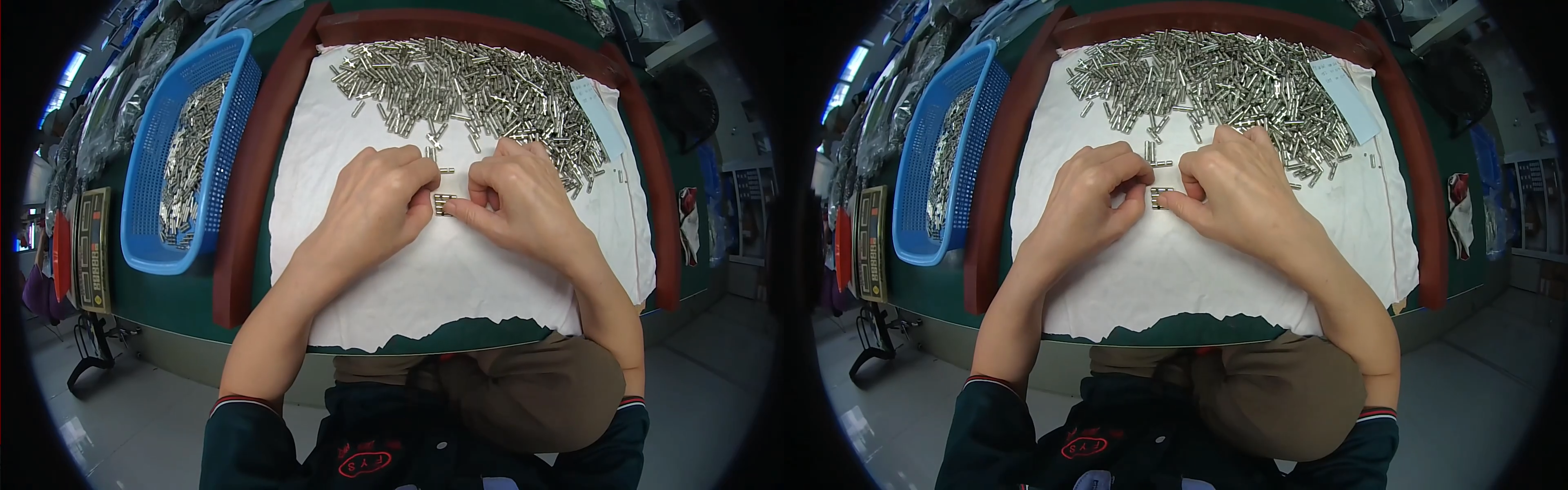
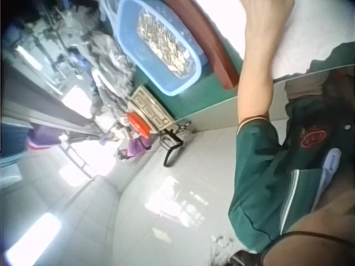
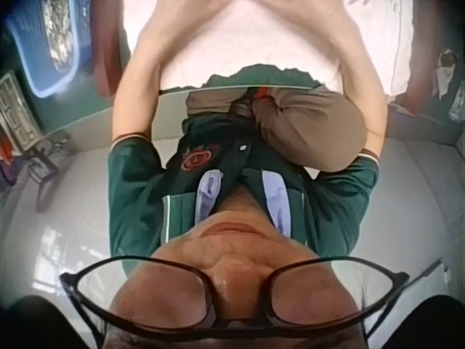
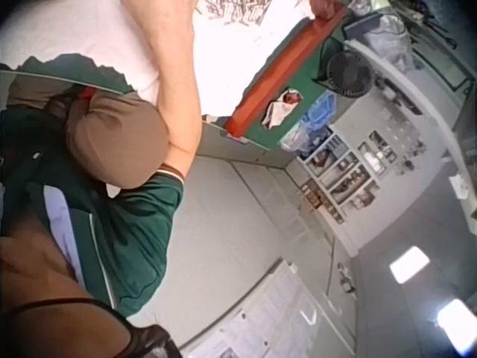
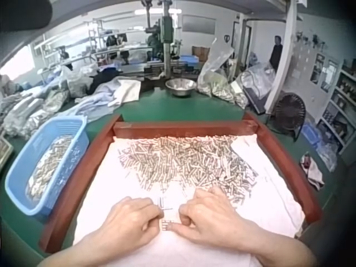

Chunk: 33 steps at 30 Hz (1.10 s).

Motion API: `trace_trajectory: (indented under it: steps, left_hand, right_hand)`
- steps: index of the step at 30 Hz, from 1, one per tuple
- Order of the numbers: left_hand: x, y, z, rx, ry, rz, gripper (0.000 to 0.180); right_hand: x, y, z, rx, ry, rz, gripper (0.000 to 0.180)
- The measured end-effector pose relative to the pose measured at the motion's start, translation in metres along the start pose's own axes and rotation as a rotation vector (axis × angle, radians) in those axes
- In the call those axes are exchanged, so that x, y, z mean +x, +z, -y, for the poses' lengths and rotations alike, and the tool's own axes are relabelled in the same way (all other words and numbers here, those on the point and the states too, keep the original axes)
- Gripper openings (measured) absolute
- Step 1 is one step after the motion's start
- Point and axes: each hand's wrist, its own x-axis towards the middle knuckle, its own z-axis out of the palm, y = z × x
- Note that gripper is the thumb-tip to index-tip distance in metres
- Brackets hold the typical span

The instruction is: Sorting and counting small metal pins on a workbench in a factory setting.

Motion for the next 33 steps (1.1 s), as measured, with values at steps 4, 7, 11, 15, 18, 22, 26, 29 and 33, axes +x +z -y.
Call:
trace_trajectory:
  steps: [4,7,11,15,18,22,26,29,33]
  left_hand:
    - [0.001,0.000,0.001,0.001,-0.038,-0.004,0.007]
    - [0.001,-0.002,0.000,0.005,-0.045,-0.008,0.008]
    - [0.001,-0.001,0.001,-0.006,-0.055,-0.005,0.008]
    - [0.001,-0.001,0.002,0.000,-0.059,-0.008,0.009]
    - [0.001,-0.001,0.002,0.008,-0.058,-0.002,0.009]
    - [0.002,-0.001,0.001,-0.008,-0.054,-0.011,0.008]
    - [0.002,-0.001,0.002,-0.010,-0.064,-0.012,0.008]
    - [0.001,-0.005,0.001,-0.019,-0.084,0.001,0.009]
    - [0.003,-0.006,0.002,-0.051,-0.133,-0.057,0.007]
  right_hand:
    - [0.001,0.004,-0.002,-0.024,0.014,-0.020,0.036]
    - [0.002,0.006,-0.001,-0.041,0.016,-0.045,0.035]
    - [0.002,0.005,-0.003,-0.039,-0.002,-0.099,0.035]
    - [0.001,0.000,-0.002,0.023,-0.019,-0.021,0.034]
    - [0.001,0.000,-0.001,0.035,-0.036,-0.021,0.033]
    - [0.002,0.003,-0.002,-0.012,-0.027,-0.055,0.032]
    - [0.005,-0.004,0.002,0.019,0.077,0.011,0.024]
    - [0.006,-0.005,-0.002,0.081,0.070,-0.067,0.018]
    - [0.005,-0.001,-0.004,0.047,-0.031,-0.176,0.009]
